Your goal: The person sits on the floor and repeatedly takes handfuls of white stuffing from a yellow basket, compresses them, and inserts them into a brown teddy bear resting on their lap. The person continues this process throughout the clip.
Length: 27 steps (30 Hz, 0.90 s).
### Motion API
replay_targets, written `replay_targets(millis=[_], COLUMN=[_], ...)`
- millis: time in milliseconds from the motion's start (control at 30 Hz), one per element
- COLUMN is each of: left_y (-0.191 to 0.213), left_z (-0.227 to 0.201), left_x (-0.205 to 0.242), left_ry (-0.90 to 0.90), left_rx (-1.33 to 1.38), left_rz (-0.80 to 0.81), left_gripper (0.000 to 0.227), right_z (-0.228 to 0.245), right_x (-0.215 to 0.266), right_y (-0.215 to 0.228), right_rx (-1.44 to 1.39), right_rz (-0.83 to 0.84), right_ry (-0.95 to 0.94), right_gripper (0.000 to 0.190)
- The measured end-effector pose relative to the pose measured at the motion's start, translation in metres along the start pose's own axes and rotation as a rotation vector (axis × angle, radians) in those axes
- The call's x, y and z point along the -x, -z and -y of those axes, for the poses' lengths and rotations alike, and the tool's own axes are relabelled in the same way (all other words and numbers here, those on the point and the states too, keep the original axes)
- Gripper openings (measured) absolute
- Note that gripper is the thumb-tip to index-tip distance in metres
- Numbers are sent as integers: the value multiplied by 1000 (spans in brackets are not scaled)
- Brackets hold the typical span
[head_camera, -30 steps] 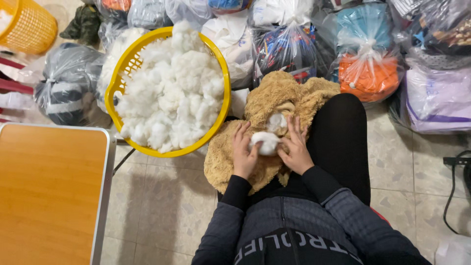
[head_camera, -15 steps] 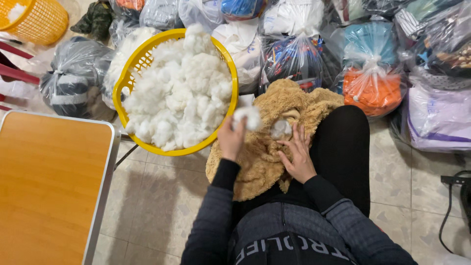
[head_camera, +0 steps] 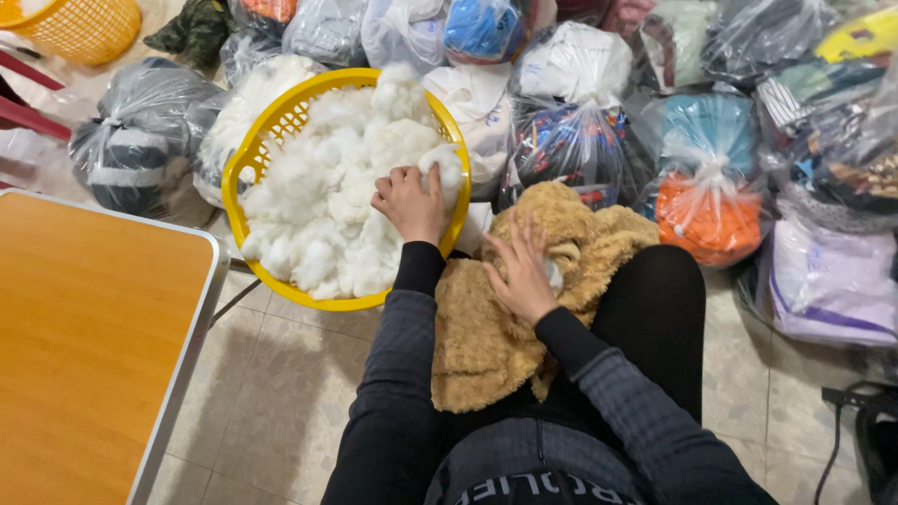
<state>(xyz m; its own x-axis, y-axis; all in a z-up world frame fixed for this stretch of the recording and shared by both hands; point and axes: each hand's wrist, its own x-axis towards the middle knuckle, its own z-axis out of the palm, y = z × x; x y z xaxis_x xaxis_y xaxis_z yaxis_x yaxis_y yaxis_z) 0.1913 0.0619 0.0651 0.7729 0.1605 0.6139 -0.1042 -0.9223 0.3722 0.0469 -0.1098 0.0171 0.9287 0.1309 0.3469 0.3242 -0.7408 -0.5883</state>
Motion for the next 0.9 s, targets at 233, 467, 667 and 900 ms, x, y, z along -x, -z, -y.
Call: replay_targets(millis=[233,467,667,900], left_y=[-18,-53,-74,-44], left_z=[12,37,49,27], left_x=[-27,-37,-25,-32], left_ry=[-67,-310,-514,-416], left_rx=[-117,-25,-105,6], left_rz=[-3,169,419,291], left_gripper=[39,23,23,27], right_z=[9,0,-4,-6], right_x=[-109,-129,-100,-70], right_y=[-32,-50,-55,-32], right_rx=[167,177,80,67], right_rz=[127,189,176,171], right_ry=[-20,-107,-107,-119], right_gripper=[83,88,70,63])
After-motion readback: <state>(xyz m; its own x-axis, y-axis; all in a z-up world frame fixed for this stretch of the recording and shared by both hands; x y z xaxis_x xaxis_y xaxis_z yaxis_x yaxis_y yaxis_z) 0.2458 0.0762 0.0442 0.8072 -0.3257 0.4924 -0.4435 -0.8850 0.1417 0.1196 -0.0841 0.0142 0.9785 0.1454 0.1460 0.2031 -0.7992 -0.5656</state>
